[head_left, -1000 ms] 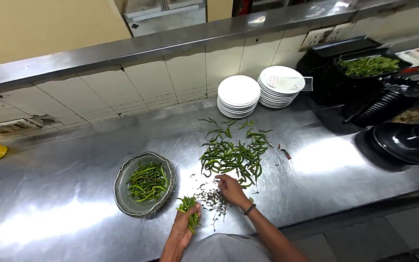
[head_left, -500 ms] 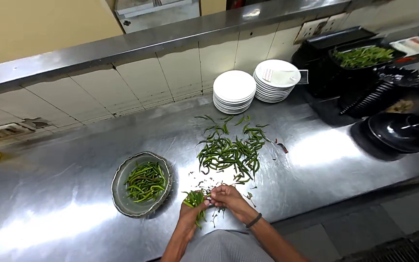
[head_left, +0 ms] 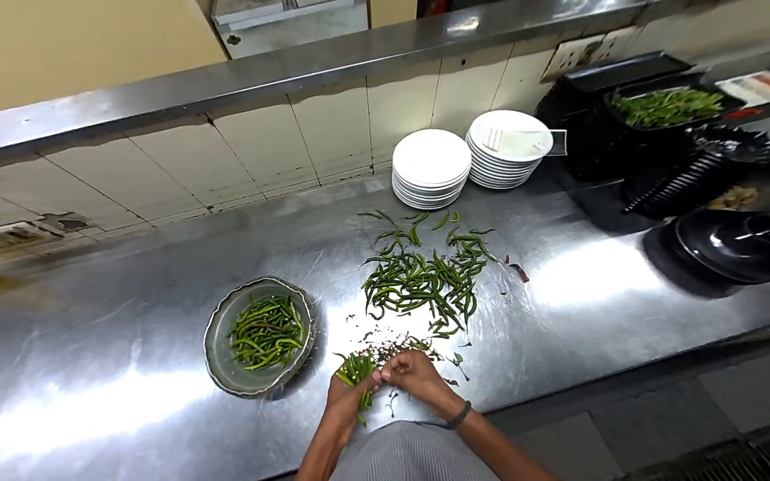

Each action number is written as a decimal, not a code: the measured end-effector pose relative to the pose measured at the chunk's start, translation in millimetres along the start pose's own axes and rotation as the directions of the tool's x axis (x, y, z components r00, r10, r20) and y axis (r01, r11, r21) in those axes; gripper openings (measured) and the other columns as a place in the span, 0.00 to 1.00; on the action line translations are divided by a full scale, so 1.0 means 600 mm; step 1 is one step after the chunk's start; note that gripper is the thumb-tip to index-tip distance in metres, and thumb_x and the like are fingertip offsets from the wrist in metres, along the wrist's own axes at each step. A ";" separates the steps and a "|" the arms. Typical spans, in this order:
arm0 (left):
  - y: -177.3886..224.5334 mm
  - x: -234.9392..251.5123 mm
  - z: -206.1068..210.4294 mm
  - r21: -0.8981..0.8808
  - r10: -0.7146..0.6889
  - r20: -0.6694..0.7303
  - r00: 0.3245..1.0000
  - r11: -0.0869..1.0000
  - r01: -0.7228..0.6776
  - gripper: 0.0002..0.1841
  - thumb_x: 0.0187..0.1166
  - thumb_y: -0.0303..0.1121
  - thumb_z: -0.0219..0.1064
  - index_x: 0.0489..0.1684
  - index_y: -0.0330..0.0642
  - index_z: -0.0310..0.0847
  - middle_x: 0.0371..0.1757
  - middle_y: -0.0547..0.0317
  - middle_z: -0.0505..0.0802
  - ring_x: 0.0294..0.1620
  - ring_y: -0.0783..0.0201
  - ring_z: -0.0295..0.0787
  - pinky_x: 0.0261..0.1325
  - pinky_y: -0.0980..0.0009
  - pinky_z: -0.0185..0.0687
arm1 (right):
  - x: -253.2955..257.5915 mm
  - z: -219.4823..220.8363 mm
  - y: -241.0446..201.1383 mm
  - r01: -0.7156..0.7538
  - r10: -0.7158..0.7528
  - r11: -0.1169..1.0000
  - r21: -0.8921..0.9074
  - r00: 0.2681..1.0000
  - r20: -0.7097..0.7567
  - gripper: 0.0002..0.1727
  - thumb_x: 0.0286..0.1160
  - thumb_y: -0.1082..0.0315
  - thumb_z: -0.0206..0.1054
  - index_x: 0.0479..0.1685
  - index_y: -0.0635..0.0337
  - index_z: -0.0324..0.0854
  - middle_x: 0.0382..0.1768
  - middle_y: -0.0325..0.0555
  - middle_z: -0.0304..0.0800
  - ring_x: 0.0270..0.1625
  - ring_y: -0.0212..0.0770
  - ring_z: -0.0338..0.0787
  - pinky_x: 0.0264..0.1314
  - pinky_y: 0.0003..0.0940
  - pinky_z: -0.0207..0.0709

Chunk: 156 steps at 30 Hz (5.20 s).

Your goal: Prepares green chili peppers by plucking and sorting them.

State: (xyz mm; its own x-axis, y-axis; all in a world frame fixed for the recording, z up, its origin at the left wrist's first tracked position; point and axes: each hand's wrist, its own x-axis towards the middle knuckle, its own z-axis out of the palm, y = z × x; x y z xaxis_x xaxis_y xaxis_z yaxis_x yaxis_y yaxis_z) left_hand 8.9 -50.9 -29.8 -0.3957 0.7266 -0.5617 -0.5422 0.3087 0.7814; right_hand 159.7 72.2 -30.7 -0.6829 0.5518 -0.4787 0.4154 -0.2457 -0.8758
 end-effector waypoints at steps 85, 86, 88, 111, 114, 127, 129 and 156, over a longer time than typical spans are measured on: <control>0.038 0.001 -0.013 0.104 0.007 0.256 0.967 0.994 -0.034 0.25 0.61 0.28 0.85 0.56 0.33 0.82 0.41 0.50 0.92 0.33 0.62 0.89 0.36 0.69 0.88 | -0.021 -0.025 -0.032 -0.353 0.075 0.538 0.766 0.925 0.373 0.06 0.81 0.66 0.64 0.37 0.55 0.82 0.26 0.33 0.77 0.20 0.24 0.71 0.21 0.16 0.66; 0.038 0.001 -0.017 0.065 0.012 0.259 0.966 0.997 -0.030 0.25 0.61 0.29 0.85 0.57 0.32 0.81 0.42 0.50 0.92 0.33 0.63 0.89 0.36 0.70 0.88 | -0.020 -0.029 -0.033 -0.324 0.050 0.550 0.770 0.933 0.357 0.06 0.82 0.66 0.64 0.37 0.55 0.83 0.26 0.33 0.78 0.20 0.23 0.72 0.22 0.16 0.66; 0.035 -0.003 -0.024 -0.082 0.004 0.244 0.970 0.997 0.016 0.27 0.65 0.29 0.82 0.61 0.32 0.77 0.44 0.48 0.92 0.35 0.62 0.90 0.38 0.69 0.89 | -0.015 -0.034 -0.031 -0.211 0.051 0.693 0.689 0.968 0.245 0.06 0.81 0.65 0.67 0.41 0.58 0.85 0.27 0.34 0.79 0.21 0.23 0.71 0.22 0.17 0.66; 0.020 0.019 0.002 -0.103 -0.122 -0.008 0.993 0.987 0.120 0.20 0.73 0.24 0.76 0.61 0.29 0.77 0.40 0.44 0.91 0.33 0.60 0.90 0.37 0.67 0.89 | -0.017 -0.012 -0.021 0.005 -0.026 0.989 0.146 0.990 0.141 0.14 0.86 0.68 0.60 0.65 0.62 0.72 0.45 0.43 0.94 0.34 0.32 0.87 0.40 0.29 0.79; 0.022 0.011 0.003 -0.120 -0.132 0.034 0.991 0.984 0.135 0.19 0.74 0.24 0.75 0.60 0.28 0.77 0.42 0.43 0.92 0.34 0.60 0.90 0.39 0.68 0.89 | -0.017 -0.013 -0.014 0.022 -0.042 0.986 0.163 0.992 0.122 0.10 0.86 0.68 0.62 0.57 0.64 0.78 0.44 0.44 0.95 0.35 0.33 0.90 0.41 0.29 0.83; 0.024 0.007 0.006 -0.213 -0.065 0.029 0.997 0.975 0.070 0.19 0.75 0.22 0.73 0.61 0.29 0.74 0.36 0.46 0.89 0.30 0.61 0.88 0.35 0.68 0.89 | -0.011 -0.010 -0.007 0.095 -0.097 0.995 0.031 0.993 0.065 0.10 0.76 0.62 0.72 0.43 0.61 0.88 0.34 0.38 0.87 0.34 0.29 0.83 0.43 0.28 0.78; 0.024 0.005 0.010 -0.160 -0.049 0.010 0.999 0.986 0.050 0.19 0.74 0.22 0.74 0.60 0.28 0.75 0.37 0.45 0.90 0.30 0.61 0.88 0.36 0.68 0.89 | -0.009 -0.010 -0.009 0.176 -0.175 0.984 0.007 0.977 0.120 0.11 0.75 0.61 0.73 0.41 0.61 0.88 0.34 0.38 0.86 0.35 0.29 0.82 0.43 0.29 0.78; 0.007 0.001 0.021 0.008 -0.037 0.076 0.996 0.999 0.037 0.25 0.66 0.20 0.79 0.61 0.25 0.75 0.47 0.38 0.93 0.43 0.50 0.94 0.49 0.58 0.93 | -0.013 -0.035 -0.015 -0.146 0.166 0.824 0.548 0.986 0.013 0.16 0.79 0.78 0.68 0.62 0.70 0.75 0.45 0.54 0.91 0.43 0.47 0.95 0.48 0.40 0.92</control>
State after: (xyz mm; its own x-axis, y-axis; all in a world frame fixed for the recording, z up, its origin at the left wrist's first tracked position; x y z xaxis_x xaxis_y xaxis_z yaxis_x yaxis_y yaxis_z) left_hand 15.9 -41.6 -23.3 -0.3180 0.7589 -0.5683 -0.5504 0.3403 0.7624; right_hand 173.5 86.8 -17.7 -0.6120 0.4931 -0.6183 0.1126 -0.7195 -0.6853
